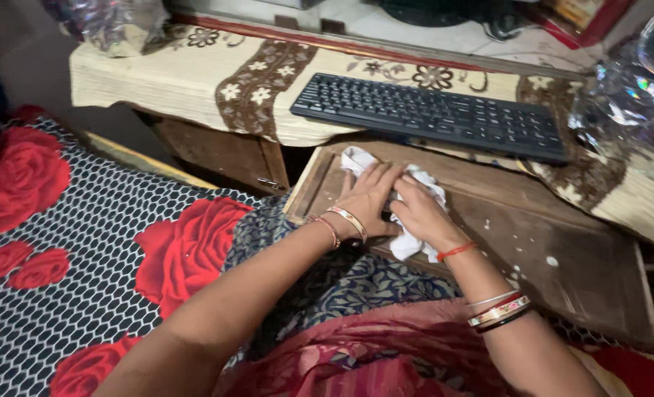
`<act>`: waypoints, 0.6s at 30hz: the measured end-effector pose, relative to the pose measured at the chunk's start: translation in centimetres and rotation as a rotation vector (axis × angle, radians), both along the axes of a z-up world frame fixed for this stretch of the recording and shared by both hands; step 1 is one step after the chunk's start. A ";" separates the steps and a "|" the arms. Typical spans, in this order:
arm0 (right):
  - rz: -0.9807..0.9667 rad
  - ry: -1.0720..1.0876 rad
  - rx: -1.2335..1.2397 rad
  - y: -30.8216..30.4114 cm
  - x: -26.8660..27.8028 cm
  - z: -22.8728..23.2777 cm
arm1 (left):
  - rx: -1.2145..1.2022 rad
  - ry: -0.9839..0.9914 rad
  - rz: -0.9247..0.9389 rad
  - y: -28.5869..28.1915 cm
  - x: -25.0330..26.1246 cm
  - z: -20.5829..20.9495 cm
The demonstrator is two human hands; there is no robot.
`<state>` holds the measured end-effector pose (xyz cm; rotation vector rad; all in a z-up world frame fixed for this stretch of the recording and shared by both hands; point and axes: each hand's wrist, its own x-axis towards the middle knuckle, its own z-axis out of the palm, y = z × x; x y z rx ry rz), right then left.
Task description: The person wipes a table surface with a white cloth, then opens a drawer and cleans a keyboard and the drawer interior. The person repeatedly wipes the keyboard and drawer surfaces, then closes the drawer and wipes the table again.
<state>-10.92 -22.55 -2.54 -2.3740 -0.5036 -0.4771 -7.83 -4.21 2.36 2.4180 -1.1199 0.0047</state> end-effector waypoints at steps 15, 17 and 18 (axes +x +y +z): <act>-0.117 -0.277 -0.059 4.1 -0.8 5.9 | -0.492 0.039 0.179 2.8 4.2 -2.1; -0.064 -0.162 -0.229 5.0 -1.0 4.9 | -0.478 0.033 0.189 3.0 4.5 -3.3; -0.051 -0.131 -0.278 5.0 -1.0 4.4 | -0.452 0.051 0.223 3.3 4.4 -3.7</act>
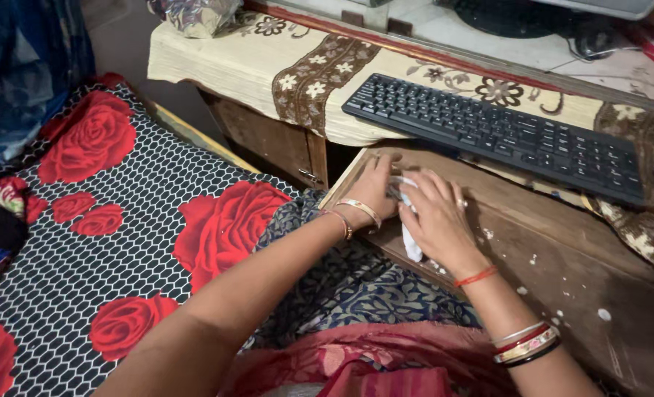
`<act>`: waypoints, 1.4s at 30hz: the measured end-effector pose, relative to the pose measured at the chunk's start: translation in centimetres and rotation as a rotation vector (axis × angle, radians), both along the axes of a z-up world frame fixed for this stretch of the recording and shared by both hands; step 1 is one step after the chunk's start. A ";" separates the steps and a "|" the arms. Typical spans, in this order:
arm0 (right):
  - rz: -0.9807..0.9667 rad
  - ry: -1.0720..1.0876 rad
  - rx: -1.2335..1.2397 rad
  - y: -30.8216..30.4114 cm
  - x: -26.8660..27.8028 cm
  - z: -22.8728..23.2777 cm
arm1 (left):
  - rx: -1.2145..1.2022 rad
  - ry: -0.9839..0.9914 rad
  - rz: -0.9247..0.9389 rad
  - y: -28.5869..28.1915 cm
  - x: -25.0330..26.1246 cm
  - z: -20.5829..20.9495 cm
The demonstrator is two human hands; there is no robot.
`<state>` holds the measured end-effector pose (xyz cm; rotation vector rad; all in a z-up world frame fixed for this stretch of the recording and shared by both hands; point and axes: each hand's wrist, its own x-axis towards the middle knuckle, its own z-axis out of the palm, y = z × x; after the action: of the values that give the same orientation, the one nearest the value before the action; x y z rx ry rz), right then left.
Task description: The person wipes a table surface with a white cloth, then opens a drawer and cleans a keyboard and the drawer interior. The person repeatedly wipes the keyboard and drawer surfaces, then closes the drawer and wipes the table again.
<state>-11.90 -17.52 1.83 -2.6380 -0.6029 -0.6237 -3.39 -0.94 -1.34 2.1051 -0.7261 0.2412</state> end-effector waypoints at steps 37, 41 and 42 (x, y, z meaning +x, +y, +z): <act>-0.062 0.028 -0.064 3.2 8.8 -3.4 | 0.069 0.191 0.432 4.6 0.5 -2.5; -0.046 0.081 -0.051 3.5 8.1 -2.5 | 0.044 0.155 0.458 4.4 1.9 -4.0; -0.041 0.100 -0.066 3.5 7.6 -2.5 | 0.036 0.154 0.453 4.4 2.2 -4.3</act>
<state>-4.28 -13.97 -0.69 -2.7306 -0.5504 -0.4877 -1.15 3.49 -5.63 2.2732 -0.1563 0.3081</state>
